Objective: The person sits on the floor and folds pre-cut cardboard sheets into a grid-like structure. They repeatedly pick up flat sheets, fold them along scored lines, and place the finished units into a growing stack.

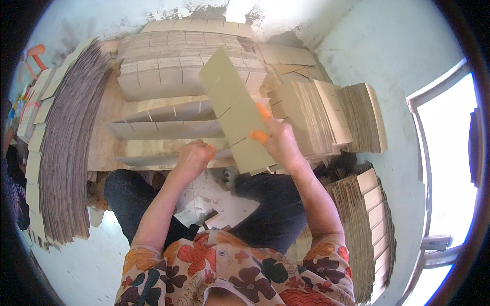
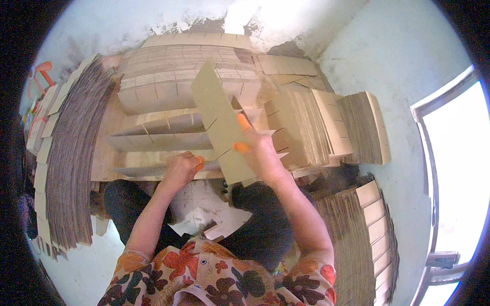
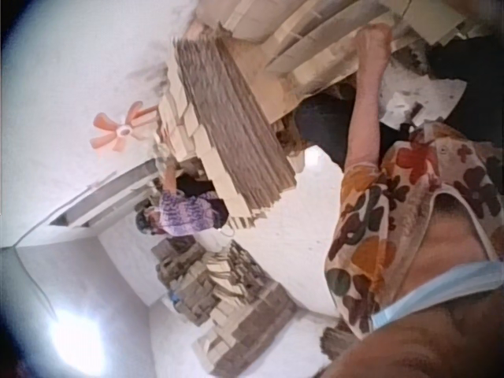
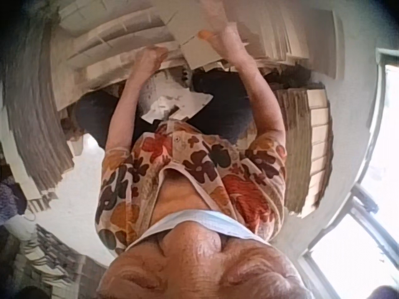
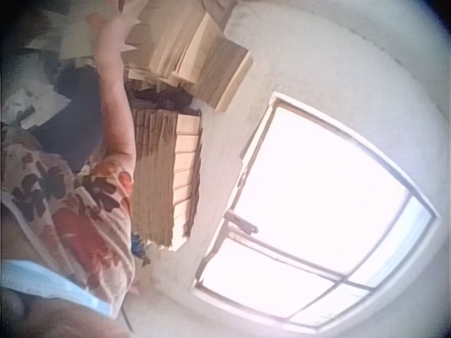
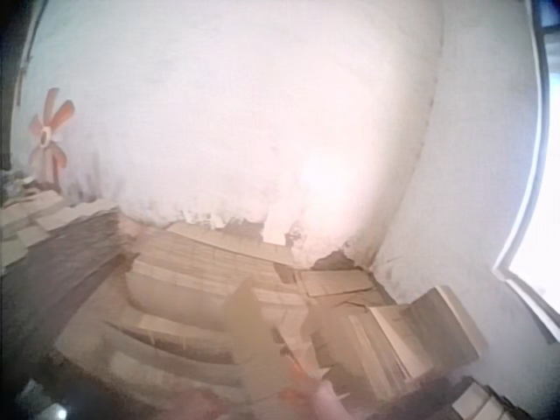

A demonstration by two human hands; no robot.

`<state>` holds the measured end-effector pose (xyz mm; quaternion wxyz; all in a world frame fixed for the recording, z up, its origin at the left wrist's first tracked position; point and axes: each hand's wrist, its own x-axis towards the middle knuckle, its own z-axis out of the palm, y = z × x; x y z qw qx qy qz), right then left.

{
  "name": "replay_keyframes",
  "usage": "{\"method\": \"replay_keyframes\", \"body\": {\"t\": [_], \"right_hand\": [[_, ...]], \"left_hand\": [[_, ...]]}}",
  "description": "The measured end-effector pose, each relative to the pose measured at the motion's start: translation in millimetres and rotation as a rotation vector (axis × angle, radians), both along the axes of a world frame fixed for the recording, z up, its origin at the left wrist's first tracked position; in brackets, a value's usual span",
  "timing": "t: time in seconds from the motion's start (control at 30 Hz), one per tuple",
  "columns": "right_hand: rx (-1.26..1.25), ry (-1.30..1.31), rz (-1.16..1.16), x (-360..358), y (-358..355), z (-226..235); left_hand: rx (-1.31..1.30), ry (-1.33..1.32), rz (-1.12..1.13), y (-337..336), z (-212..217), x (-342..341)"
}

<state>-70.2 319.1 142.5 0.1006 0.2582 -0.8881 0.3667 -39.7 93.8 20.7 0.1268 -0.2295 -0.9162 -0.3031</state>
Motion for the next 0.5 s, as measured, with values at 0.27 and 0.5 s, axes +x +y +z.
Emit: {"method": "replay_keyframes", "body": {"t": [0.27, 0.5], "right_hand": [[0.137, -0.206, 0.033, -4.6, -13.0, -30.0], [0.184, -0.232, 0.147, -9.7, -33.0, -25.3]], "left_hand": [[0.036, 0.011, 0.015, 2.9, 2.8, -0.1], [0.023, -0.062, 0.027, -0.9, -5.3, -4.8]]}}
